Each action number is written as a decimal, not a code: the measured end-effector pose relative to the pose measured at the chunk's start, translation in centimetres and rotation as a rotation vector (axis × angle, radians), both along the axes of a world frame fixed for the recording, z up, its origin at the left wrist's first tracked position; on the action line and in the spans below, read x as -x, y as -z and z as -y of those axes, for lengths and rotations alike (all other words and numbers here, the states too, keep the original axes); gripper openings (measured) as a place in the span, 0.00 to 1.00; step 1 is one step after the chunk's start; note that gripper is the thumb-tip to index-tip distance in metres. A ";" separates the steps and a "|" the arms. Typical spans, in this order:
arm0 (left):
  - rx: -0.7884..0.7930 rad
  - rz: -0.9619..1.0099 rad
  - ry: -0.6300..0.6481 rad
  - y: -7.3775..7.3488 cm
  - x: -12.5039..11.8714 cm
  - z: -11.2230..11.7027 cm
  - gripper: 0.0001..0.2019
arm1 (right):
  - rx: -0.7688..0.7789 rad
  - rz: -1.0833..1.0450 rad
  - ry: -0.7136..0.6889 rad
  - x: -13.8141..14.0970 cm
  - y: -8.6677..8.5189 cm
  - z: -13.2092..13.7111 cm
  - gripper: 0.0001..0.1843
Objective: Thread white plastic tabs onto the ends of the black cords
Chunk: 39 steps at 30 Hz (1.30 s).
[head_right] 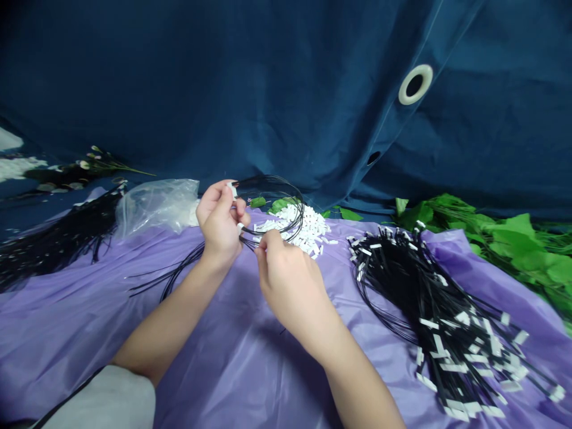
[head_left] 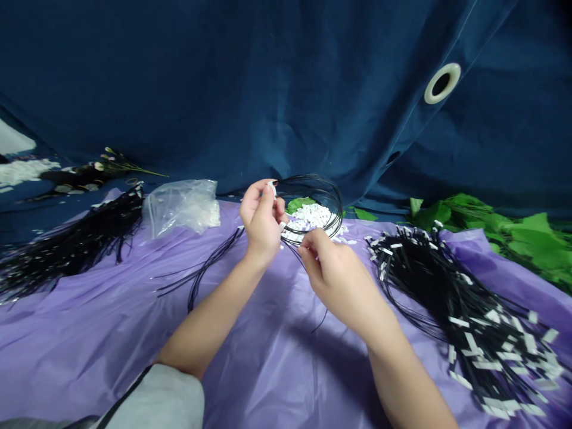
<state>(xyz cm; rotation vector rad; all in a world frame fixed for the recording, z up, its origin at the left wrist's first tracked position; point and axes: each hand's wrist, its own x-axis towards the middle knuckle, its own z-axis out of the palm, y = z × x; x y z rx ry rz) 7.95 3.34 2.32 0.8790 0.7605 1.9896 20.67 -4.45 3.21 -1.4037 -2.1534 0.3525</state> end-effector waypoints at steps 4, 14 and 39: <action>-0.008 -0.004 -0.036 0.0 0.5 -0.4 0.10 | 0.266 -0.350 -0.305 -2.6 -1.4 -0.2 0.06; -0.040 -0.021 -0.019 0.4 0.2 -0.3 0.09 | 0.214 -0.742 -0.448 -8.8 -2.4 -0.8 0.07; 0.060 -0.065 0.213 0.5 -1.9 2.5 0.11 | -0.497 -0.433 0.077 -3.4 -1.5 -0.8 0.06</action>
